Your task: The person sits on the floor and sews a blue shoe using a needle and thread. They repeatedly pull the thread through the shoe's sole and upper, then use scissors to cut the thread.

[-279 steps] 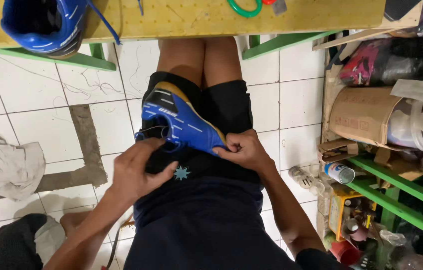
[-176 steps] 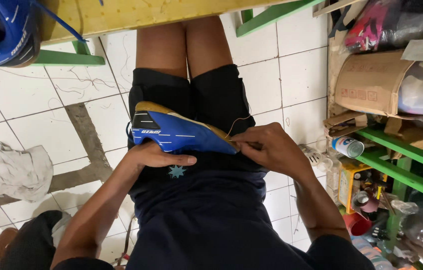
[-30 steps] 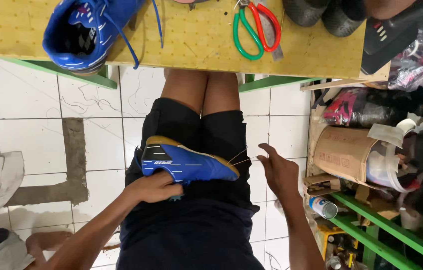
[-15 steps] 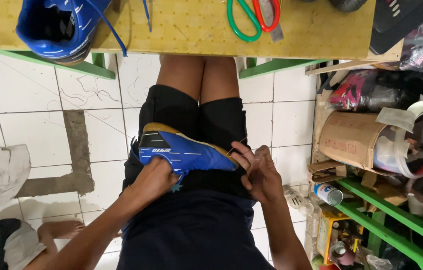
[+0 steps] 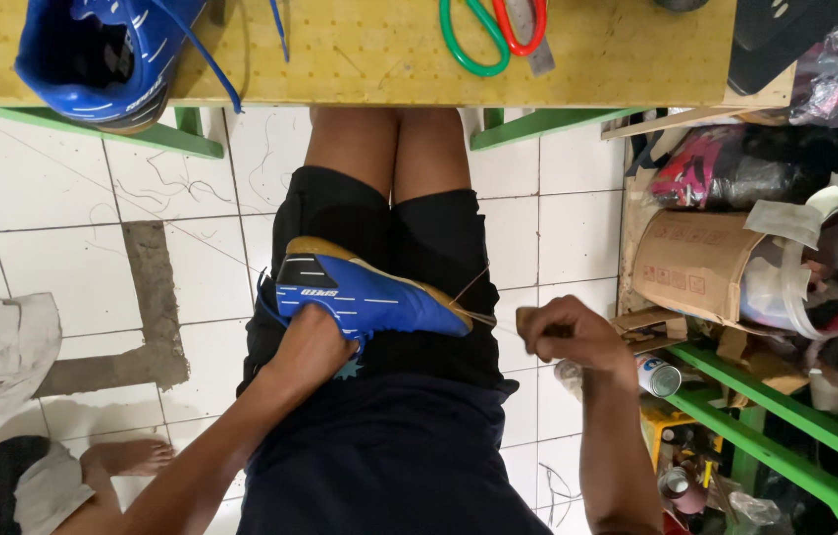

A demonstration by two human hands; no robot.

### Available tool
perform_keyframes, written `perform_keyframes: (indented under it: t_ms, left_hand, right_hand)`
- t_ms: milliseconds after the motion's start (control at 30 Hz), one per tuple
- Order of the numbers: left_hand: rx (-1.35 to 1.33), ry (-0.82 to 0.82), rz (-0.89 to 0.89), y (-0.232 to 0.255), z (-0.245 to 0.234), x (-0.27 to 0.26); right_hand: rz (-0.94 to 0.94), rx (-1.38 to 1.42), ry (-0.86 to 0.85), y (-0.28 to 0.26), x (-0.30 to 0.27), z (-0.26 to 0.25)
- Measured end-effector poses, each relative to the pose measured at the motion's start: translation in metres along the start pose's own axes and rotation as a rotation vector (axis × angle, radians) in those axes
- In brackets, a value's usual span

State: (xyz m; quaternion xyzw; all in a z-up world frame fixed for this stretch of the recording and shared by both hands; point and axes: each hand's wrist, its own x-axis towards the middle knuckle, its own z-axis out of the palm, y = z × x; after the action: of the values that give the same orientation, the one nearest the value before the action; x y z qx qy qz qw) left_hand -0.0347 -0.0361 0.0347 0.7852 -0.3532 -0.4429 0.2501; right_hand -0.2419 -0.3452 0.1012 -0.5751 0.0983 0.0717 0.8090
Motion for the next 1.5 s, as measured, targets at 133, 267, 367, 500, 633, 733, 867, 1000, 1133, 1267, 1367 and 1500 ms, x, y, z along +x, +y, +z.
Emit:
perform_keyframes:
  t_ms: [133,267,367,500,633,733,867,1000,1133,1267,1367,1500]
  left_hand:
    - [-0.034,0.029,0.001,0.001,-0.006,-0.001]
    - [-0.073,0.071,-0.006,0.007,-0.011,-0.002]
    - [-0.1,0.089,-0.004,0.014,-0.016,0.002]
    - [-0.134,0.103,0.008,0.01,-0.026,0.002]
    - [-0.168,0.119,-0.008,0.01,-0.03,-0.003]
    - [-0.19,0.124,-0.006,0.013,-0.033,-0.003]
    - [-0.218,0.142,-0.001,0.018,-0.038,-0.007]
    - [-0.235,0.136,0.028,0.023,-0.042,-0.008]
    - [-0.253,0.138,0.034,0.028,-0.045,-0.009]
    - [-0.283,0.16,0.031,0.035,-0.049,-0.009]
    - [-0.297,0.166,0.035,0.036,-0.051,-0.016]
    - [-0.313,0.182,0.035,0.024,-0.059,-0.045]
  right_hand:
    - [-0.205,0.378,0.314,0.049,-0.01,-0.011]
    - [-0.007,0.226,0.304,0.034,-0.019,-0.027]
    - [0.048,-0.087,0.243,-0.002,-0.009,-0.018]
    - [-0.02,-0.512,0.411,-0.019,0.003,-0.001]
    - [0.094,-0.823,0.465,-0.028,0.039,0.051]
    - [0.188,-0.492,0.307,0.003,0.036,0.048]
    - [0.099,-0.128,0.418,0.045,-0.012,-0.022]
    - [0.289,-0.729,0.767,0.133,-0.094,-0.123]
    - [0.93,-1.07,0.603,0.086,-0.05,-0.09]
    - [0.222,-1.041,0.686,-0.003,0.024,0.04]
    - [-0.146,-0.92,0.4,0.004,0.048,0.067]
    - [-0.355,-0.931,0.29,0.029,0.062,0.07]
